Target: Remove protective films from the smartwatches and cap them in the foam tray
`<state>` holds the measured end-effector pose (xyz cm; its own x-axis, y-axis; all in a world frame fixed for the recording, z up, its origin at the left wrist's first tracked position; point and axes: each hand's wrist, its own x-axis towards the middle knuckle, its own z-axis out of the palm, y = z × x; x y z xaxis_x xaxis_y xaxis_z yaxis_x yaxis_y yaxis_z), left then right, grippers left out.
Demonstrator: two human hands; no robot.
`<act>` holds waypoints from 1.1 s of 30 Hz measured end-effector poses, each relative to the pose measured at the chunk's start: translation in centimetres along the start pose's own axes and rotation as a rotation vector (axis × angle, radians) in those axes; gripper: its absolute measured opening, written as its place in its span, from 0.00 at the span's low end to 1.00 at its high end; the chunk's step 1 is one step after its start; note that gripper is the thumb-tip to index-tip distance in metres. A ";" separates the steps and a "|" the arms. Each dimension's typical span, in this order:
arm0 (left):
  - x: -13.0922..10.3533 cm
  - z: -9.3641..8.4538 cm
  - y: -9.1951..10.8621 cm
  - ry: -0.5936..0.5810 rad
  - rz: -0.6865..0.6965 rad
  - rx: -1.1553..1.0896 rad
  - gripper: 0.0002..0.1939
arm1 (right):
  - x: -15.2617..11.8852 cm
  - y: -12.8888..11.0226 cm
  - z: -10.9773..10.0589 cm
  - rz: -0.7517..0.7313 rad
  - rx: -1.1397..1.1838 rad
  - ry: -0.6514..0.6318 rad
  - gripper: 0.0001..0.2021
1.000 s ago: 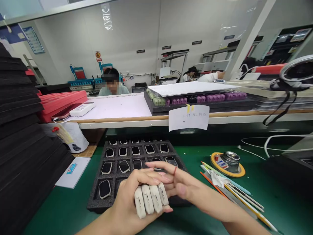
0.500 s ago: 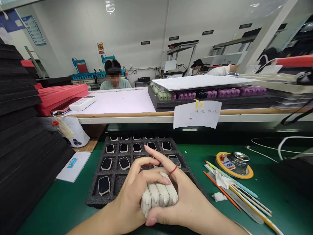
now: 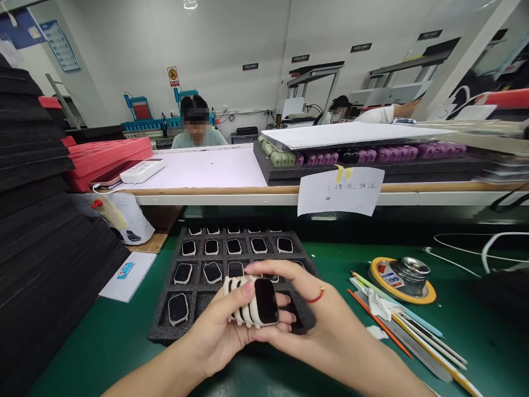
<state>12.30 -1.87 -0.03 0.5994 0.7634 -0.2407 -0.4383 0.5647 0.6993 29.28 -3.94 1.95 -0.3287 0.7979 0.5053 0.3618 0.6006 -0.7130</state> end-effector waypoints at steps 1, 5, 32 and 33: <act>0.0 0.0 0.0 -0.014 -0.007 -0.040 0.24 | 0.1 -0.1 -0.6 0.004 0.024 0.011 0.20; -0.3 0.1 0.1 -0.035 -0.001 -0.162 0.17 | 0.5 -0.2 -1.7 -0.082 0.047 0.055 0.04; -0.5 -0.4 -0.1 -0.268 0.084 -0.129 0.20 | -2.4 -0.7 -1.7 -0.351 -0.226 0.329 0.23; -0.5 -0.4 -0.1 -0.249 0.078 -0.126 0.20 | -2.8 -0.9 -1.8 -0.347 -0.242 0.257 0.22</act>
<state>11.78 -2.20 -0.20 0.6996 0.7145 -0.0063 -0.5602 0.5539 0.6160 31.45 -6.58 2.05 -0.2507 0.5172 0.8183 0.4716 0.8035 -0.3634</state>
